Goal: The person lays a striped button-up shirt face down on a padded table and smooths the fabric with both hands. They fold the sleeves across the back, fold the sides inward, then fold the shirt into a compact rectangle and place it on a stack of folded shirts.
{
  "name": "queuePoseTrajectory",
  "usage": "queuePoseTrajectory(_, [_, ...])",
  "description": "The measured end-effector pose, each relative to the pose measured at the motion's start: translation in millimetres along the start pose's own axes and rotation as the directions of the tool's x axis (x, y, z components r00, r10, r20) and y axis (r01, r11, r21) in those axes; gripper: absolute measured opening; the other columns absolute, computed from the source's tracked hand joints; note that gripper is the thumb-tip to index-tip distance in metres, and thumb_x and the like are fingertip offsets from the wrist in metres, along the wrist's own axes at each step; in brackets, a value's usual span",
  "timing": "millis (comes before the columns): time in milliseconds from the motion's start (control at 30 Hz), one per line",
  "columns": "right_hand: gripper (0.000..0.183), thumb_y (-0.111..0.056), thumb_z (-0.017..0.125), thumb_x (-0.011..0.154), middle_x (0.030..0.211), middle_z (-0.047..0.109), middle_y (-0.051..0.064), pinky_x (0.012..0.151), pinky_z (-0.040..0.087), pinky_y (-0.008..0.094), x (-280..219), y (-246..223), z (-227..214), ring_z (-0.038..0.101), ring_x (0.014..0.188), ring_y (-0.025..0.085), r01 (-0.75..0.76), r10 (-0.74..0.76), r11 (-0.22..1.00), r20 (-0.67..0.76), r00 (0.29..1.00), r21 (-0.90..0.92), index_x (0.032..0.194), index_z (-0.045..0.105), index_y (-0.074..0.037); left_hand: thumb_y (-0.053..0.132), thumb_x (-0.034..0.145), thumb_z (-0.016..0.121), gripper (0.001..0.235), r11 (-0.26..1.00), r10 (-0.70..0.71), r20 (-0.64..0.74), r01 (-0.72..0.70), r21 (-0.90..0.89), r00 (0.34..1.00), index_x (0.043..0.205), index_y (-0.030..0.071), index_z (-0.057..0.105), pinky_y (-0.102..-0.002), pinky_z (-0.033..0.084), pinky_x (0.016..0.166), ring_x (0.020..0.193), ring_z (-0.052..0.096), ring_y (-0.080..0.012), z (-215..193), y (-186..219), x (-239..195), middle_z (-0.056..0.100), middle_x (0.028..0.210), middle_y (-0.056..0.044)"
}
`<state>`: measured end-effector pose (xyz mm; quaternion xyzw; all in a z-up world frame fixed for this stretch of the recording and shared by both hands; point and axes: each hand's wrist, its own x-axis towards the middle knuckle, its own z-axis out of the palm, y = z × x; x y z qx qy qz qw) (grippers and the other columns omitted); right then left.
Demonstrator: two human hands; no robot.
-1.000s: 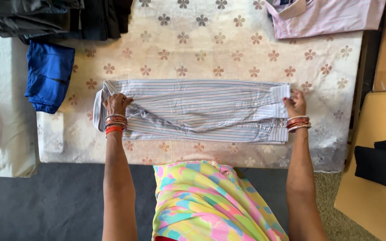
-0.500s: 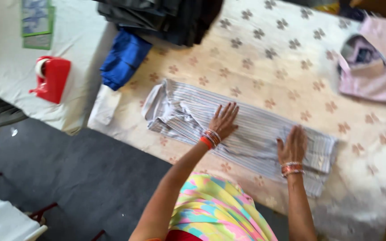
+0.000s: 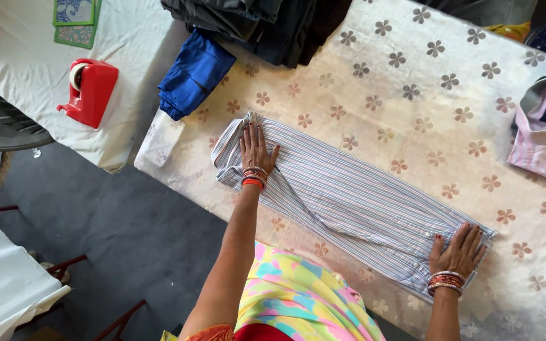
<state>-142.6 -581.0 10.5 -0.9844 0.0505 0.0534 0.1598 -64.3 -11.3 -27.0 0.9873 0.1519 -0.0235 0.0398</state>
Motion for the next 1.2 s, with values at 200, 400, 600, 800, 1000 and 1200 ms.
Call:
queuePoseTrajectory(200, [0.08, -0.049, 0.037, 0.104, 0.172, 0.022, 0.029, 0.13, 0.011, 0.057, -1.4, -1.1, 0.4, 0.021, 0.16, 0.042, 0.01, -0.01, 1.0, -0.035, 0.999, -0.022, 0.166, 0.025, 0.001, 0.059, 0.097, 0.05, 0.091, 0.996, -0.048, -0.024, 0.046, -0.076, 0.999, 0.161, 0.001, 0.024, -0.054, 0.014, 0.126, 0.156, 0.017, -0.0407, -12.2, 6.5, -0.9, 0.017, 0.169, -0.024])
queuePoseTrajectory(400, [0.08, -0.043, 0.046, 0.105, 0.173, 0.023, 0.03, 0.13, 0.011, 0.06, 3.0, 9.1, 21.9, 0.021, 0.161, 0.042, 0.013, -0.016, 0.999, -0.073, 0.997, -0.047, 0.167, 0.025, 0.003, 0.064, 0.098, 0.046, 0.093, 1.0, -0.017, 0.059, 0.017, -0.01, 0.998, 0.162, 0.004, 0.016, -0.055, 0.01, 0.125, 0.155, 0.013, -0.0406, 3.4, -9.2, 4.8, 0.012, 0.17, -0.02])
queuePoseTrajectory(600, [0.09, -0.053, 0.051, 0.098, 0.172, 0.014, 0.02, 0.125, 0.002, 0.06, -5.9, 60.7, 51.1, 0.013, 0.16, 0.034, -0.139, 0.143, 0.979, 0.02, 0.989, -0.149, 0.165, 0.014, -0.005, 0.074, 0.095, 0.041, 0.101, 0.998, -0.037, 0.257, 0.048, -0.035, 0.966, 0.164, 0.008, 0.007, -0.067, 0.0, 0.122, 0.159, -0.005, -0.0292, -7.0, 5.9, -3.5, 0.0, 0.173, -0.014])
queuePoseTrajectory(800, [0.076, -0.051, 0.042, 0.106, 0.171, 0.021, 0.014, 0.129, 0.006, 0.058, -35.2, 33.7, 40.0, 0.018, 0.161, 0.03, -0.13, 0.097, 0.964, -0.145, 0.985, -0.234, 0.164, 0.02, -0.008, 0.059, 0.099, 0.048, 0.087, 0.998, -0.003, 0.051, 0.006, -0.059, 0.999, 0.17, 0.021, 0.015, -0.072, -0.003, 0.122, 0.162, 0.002, -0.0365, -27.8, -22.4, -65.1, 0.006, 0.177, -0.018])
queuePoseTrajectory(1000, [0.074, -0.046, 0.042, 0.104, 0.171, 0.024, 0.02, 0.126, 0.011, 0.055, -29.0, 46.4, 40.8, 0.02, 0.157, 0.036, -0.127, 0.104, 0.981, -0.151, 0.983, -0.15, 0.164, 0.023, -0.007, 0.072, 0.095, 0.033, 0.081, 0.989, -0.119, 0.228, 0.136, -0.057, 0.966, 0.165, 0.037, 0.013, -0.076, -0.002, 0.118, 0.157, 0.0, -0.0422, -35.4, -21.8, -48.8, 0.008, 0.173, -0.012])
queuePoseTrajectory(1200, [0.084, -0.06, 0.048, 0.103, 0.171, 0.024, 0.013, 0.128, 0.016, 0.057, -57.8, 66.0, 49.9, 0.022, 0.158, 0.031, -0.581, 0.605, 0.796, -0.269, 0.749, 0.173, 0.166, 0.023, -0.01, 0.079, 0.089, 0.034, 0.091, 0.971, -0.118, 0.256, 0.165, -0.173, 0.96, 0.164, 0.034, 0.01, -0.074, -0.004, 0.117, 0.157, 0.0, -0.0389, -28.3, -33.8, -52.8, 0.007, 0.172, -0.01])
